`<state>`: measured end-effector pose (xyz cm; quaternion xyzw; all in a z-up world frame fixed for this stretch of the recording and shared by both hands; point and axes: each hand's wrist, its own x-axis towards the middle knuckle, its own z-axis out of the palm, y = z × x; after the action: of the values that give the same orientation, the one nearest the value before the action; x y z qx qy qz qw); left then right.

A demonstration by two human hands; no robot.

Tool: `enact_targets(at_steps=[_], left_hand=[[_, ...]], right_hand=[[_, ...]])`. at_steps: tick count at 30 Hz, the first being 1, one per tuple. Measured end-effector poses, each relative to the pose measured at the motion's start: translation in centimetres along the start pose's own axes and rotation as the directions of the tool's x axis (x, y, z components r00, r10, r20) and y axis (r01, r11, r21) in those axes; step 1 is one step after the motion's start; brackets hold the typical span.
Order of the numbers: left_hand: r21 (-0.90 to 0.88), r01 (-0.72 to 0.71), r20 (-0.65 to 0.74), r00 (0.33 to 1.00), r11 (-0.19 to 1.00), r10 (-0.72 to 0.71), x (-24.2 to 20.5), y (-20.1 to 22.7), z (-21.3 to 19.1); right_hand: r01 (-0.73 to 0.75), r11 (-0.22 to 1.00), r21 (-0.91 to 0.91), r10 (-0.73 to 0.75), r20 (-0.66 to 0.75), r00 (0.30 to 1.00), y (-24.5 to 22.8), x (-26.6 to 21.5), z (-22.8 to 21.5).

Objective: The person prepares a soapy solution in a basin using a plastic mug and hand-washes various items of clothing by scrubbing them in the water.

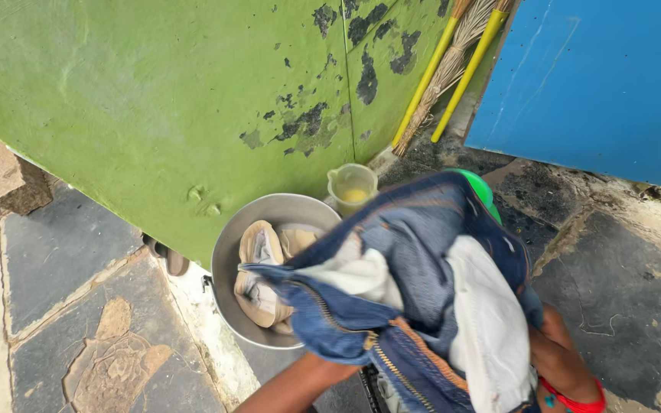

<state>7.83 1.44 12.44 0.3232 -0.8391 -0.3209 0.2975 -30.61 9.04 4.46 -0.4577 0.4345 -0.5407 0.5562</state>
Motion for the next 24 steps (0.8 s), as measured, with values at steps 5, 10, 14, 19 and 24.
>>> enact_targets(at_steps=[5,10,14,19,24], left_hand=[[-0.21,-0.196,0.235,0.941,0.958,0.244,1.1,-0.1,8.7],[0.235,-0.024,0.805,0.566,0.972,-0.181,1.7,-1.7,8.6],[0.731,-0.063,0.453,0.789,0.68,-0.414,0.3,-4.9,4.3],[0.958,0.123,-0.067,0.974,0.258,-0.217,-0.5,-12.9,-1.1],[0.528,0.186,0.168,0.933,0.828,-0.317,-0.4,-7.6,-1.0]], right_hand=[[-0.332,0.139,-0.933,0.346,-0.268,0.899,3.2,-4.8,-6.0],[-0.473,0.104,-0.875,0.22,-0.444,0.869,-3.3,-2.1,1.0],[-0.098,0.457,-0.884,-0.188,-0.203,0.961,-5.8,1.6,11.4],[0.443,0.479,-0.758,-0.314,0.323,0.893,-0.5,7.1,21.7],[0.2,0.57,-0.797,-0.084,0.185,0.979,6.2,6.9,19.1]])
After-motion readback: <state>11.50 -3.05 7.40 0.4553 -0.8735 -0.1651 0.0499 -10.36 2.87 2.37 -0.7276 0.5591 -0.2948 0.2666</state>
